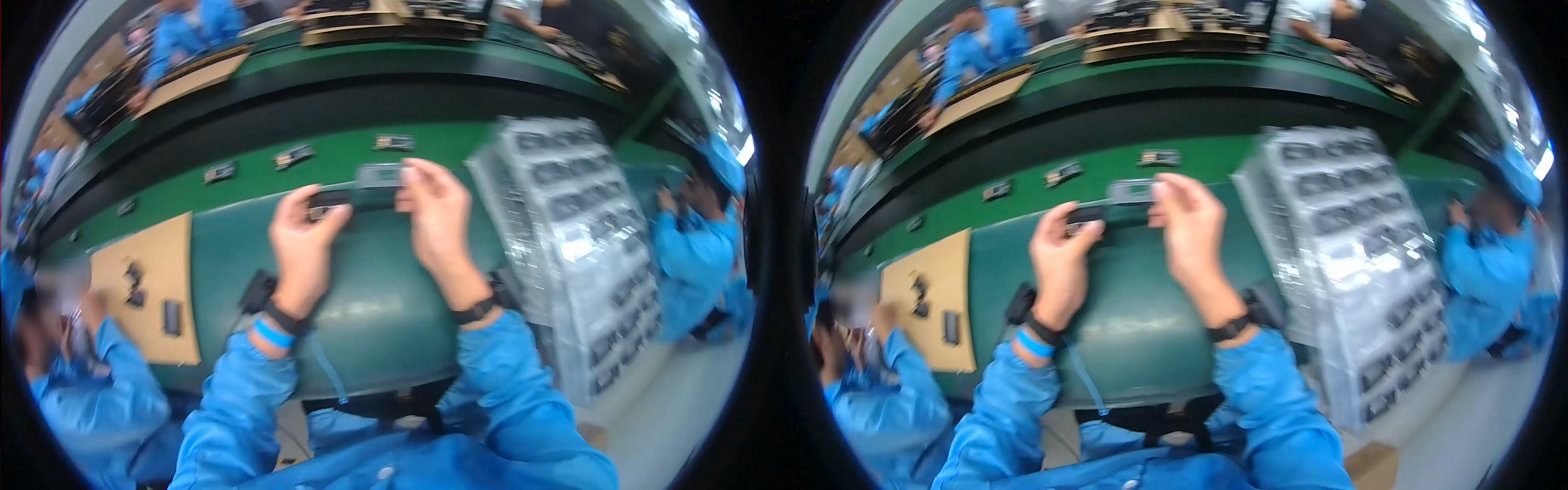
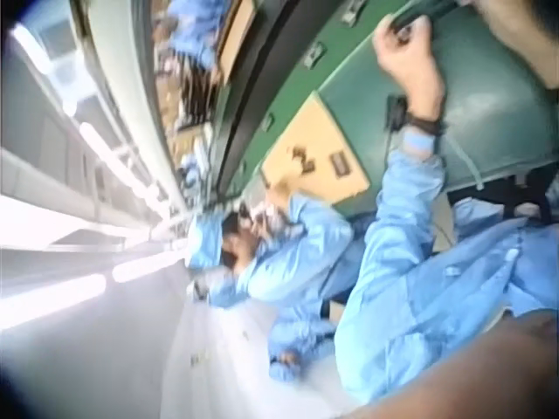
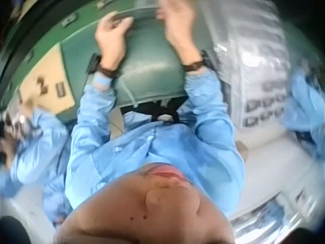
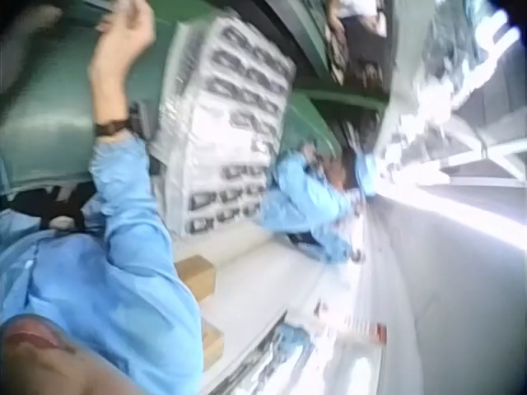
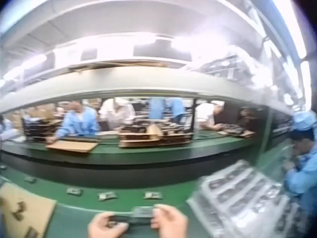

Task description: Manually assemble small electronic components by snapping housing parts together.

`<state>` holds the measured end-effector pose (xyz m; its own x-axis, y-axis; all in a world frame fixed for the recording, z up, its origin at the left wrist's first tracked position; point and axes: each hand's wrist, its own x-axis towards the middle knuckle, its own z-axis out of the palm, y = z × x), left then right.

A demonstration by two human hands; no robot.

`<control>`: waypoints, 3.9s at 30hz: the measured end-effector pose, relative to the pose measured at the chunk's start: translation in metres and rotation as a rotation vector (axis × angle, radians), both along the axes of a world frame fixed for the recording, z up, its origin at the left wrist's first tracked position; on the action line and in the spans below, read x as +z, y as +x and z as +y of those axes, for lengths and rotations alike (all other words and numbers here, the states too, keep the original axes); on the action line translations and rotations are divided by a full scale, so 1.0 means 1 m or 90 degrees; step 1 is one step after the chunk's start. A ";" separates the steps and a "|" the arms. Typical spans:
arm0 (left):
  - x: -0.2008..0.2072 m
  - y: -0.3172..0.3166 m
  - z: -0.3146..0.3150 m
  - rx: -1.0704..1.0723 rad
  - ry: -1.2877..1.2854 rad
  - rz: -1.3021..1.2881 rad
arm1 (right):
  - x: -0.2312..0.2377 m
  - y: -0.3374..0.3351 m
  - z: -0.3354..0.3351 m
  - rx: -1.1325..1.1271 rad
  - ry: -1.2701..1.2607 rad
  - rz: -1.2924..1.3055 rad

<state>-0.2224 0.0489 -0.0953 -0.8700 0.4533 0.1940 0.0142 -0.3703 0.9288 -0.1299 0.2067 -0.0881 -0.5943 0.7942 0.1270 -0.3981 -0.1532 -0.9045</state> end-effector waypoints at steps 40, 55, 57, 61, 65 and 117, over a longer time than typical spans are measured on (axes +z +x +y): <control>-0.018 -0.010 -0.002 -0.045 0.003 -0.066 | -0.004 0.000 -0.002 0.214 -0.104 0.012; -0.013 -0.012 -0.002 -0.089 0.088 -0.197 | -0.002 0.002 -0.006 0.178 0.094 -0.065; -0.015 -0.012 -0.002 -0.086 0.093 -0.158 | -0.002 0.000 -0.010 0.178 0.180 -0.094; -0.013 -0.008 0.000 -0.088 0.078 -0.141 | -0.001 0.001 -0.011 0.156 0.216 -0.132; -0.010 -0.006 0.000 -0.112 0.084 -0.127 | -0.004 0.002 -0.012 0.135 0.256 -0.171; -0.017 -0.013 -0.007 -0.121 -0.047 -0.097 | 0.019 -0.064 0.073 -0.262 0.808 -0.520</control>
<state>-0.2354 0.0424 -0.1127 -0.7850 0.6190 0.0269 -0.1918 -0.2841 0.9394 -0.1941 0.2798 -0.0696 -0.6105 0.5411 0.5784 0.4252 0.8400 -0.3371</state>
